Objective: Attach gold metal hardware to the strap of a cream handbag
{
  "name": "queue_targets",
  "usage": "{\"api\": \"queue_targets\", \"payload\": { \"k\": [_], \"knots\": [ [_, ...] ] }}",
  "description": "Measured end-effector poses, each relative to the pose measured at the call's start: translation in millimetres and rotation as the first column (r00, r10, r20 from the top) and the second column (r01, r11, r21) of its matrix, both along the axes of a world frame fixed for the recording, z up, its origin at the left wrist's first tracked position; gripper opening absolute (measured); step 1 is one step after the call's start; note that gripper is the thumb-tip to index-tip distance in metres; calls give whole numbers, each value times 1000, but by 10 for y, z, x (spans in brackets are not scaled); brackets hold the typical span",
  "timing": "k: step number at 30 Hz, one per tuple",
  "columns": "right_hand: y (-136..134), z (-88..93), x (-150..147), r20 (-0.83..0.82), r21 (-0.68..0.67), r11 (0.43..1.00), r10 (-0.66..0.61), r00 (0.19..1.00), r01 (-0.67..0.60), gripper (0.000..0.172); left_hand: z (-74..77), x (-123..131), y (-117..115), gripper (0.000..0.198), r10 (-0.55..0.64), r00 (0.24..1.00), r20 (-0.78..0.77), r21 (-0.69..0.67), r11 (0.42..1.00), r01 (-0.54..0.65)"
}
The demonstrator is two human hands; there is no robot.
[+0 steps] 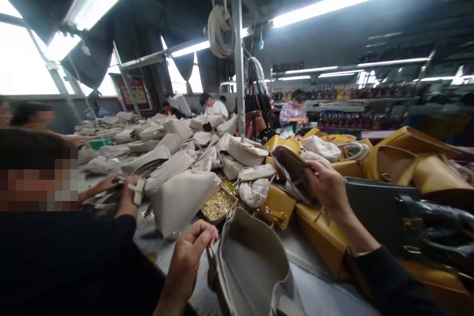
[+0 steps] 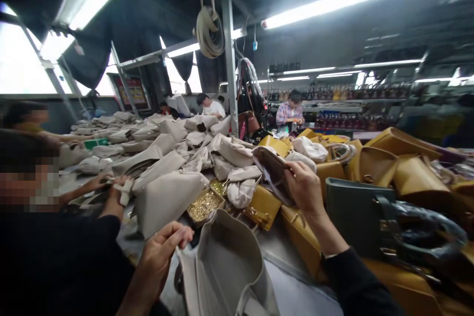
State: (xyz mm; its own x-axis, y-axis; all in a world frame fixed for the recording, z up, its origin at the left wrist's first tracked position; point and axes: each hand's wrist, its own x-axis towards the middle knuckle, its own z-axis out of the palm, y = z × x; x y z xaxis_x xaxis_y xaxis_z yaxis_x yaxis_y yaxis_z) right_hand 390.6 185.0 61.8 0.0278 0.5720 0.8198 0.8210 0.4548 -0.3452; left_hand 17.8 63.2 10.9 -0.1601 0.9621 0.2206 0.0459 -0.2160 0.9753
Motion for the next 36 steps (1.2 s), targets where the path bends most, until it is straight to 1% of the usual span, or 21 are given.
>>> {"api": "queue_targets", "payload": {
  "k": [2, 5, 7, 9, 13, 15, 16, 19, 23, 26, 27, 29, 31, 32, 34, 36],
  "knots": [
    [9, 85, -78, -135, -15, 995, 95, 986, -98, 24, -47, -27, 56, 38, -7, 1000, 0, 3, 1000, 7],
    [25, 147, -188, -318, -20, 973, 212, 924, -230, 25, -91, -26, 109, 44, -7, 999, 42, 17, 1000, 6],
    [16, 173, -262, -445, -37, 951, 260, 857, -307, 29, -98, -4, 113, 46, 7, 995, 96, 26, 1000, -10],
    [-11, 202, -341, -562, -72, 916, 290, 775, -396, 36, -95, 17, 103, 46, 28, 990, 139, 29, 999, -32],
    [-105, 261, -512, -728, -91, 829, 323, 605, -552, 43, -87, 1, 74, 44, 54, 990, 133, 46, 997, -60],
    [-167, 280, -602, -771, -83, 800, 327, 547, -595, 43, -81, -36, 58, 43, 47, 995, 93, 35, 998, -51],
    [-201, 287, -646, -780, -82, 788, 331, 532, -610, 43, -75, -56, 47, 42, 37, 997, 67, 23, 999, -39],
    [-295, 301, -762, -781, -81, 765, 350, 518, -639, 40, -38, -89, 7, 39, 8, 1000, 8, 13, 1000, -8],
    [-345, 313, -846, -781, -68, 740, 378, 497, -669, 38, 27, -56, -34, 34, 5, 1000, 13, 13, 1000, -5],
    [-341, 326, -870, -814, -48, 720, 373, 445, -693, 35, 62, -26, -49, 35, 17, 1000, 14, -2, 1000, -17],
    [-337, 329, -878, -844, -32, 710, 358, 400, -703, 33, 71, -22, -53, 35, 20, 1000, 6, 0, 1000, -20],
    [-330, 330, -898, -919, 23, 707, 293, 263, -707, 32, 93, -24, -60, 35, 27, 999, -33, 15, 1000, -26],
    [-331, 320, -935, -969, 82, 728, 217, 115, -681, 32, 129, -23, -72, 35, 23, 994, -111, 16, 1000, -22],
    [-337, 310, -965, -980, 105, 740, 189, 56, -664, 32, 156, -15, -80, 34, 17, 986, -166, 12, 1000, -15],
    [-375, 285, -1059, -986, 129, 749, 164, -7, -650, 31, 234, 28, -98, 31, 3, 951, -308, 32, 999, 7],
    [-455, 259, -1205, -986, 162, 749, 143, -82, -642, 32, 342, 114, -108, 26, 2, 881, -473, 119, 991, 61]
  ]
}}
